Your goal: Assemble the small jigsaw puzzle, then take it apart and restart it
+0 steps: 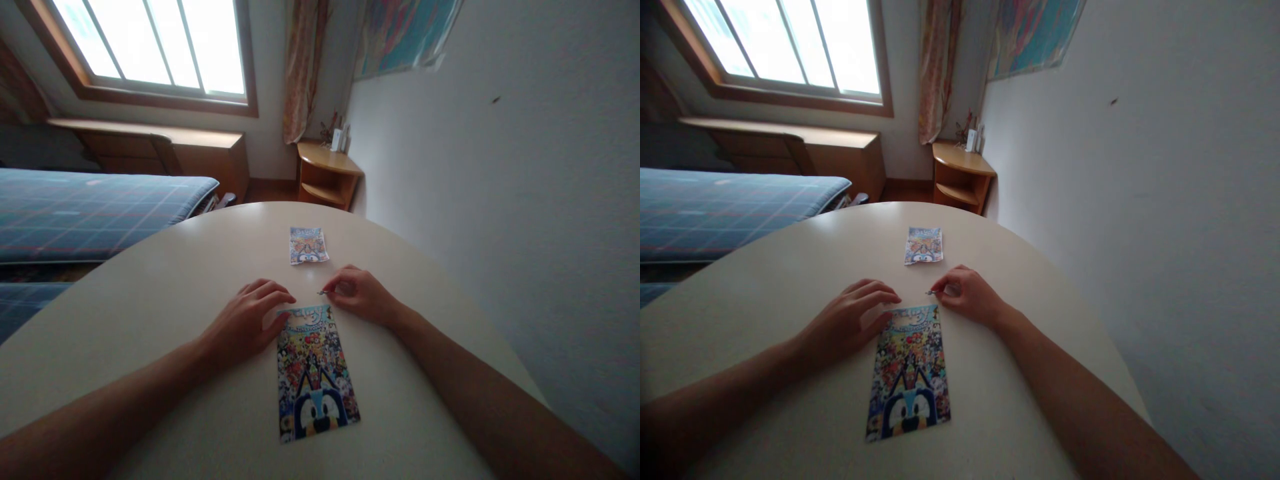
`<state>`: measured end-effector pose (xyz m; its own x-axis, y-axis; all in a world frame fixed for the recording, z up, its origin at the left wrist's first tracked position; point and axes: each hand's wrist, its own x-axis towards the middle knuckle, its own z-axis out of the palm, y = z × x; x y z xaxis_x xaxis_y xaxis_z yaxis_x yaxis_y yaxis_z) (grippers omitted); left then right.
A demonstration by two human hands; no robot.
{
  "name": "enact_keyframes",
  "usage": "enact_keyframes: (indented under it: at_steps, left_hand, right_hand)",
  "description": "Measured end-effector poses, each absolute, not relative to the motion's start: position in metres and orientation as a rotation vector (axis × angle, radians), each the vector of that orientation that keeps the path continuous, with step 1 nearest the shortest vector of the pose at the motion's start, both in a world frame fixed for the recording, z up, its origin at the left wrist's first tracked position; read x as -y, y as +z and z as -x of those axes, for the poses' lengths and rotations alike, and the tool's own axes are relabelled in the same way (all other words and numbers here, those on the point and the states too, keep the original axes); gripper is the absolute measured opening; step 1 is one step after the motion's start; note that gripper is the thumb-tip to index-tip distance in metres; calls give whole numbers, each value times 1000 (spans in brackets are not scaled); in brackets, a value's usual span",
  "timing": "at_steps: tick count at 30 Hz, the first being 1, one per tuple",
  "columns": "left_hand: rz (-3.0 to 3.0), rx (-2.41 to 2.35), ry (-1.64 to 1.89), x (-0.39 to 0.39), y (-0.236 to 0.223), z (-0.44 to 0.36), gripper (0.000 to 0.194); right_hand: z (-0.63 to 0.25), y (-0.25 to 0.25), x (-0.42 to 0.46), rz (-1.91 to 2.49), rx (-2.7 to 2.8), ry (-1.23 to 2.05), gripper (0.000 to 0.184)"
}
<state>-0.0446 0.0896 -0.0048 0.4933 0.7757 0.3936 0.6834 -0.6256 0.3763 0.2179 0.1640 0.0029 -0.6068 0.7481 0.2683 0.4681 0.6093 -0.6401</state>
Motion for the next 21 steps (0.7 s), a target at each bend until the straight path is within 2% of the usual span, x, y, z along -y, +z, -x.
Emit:
enact_keyframes:
  at_steps: [8, 21]
  left_hand:
    - [-2687, -1115, 913, -90, -8, 42, 20]
    - [-2740, -953, 883, -91, -7, 42, 17]
  right_hand:
    - [-192, 7, -135, 746, 2360, 790, 8]
    - [-192, 6, -134, 718, 2421, 760, 10]
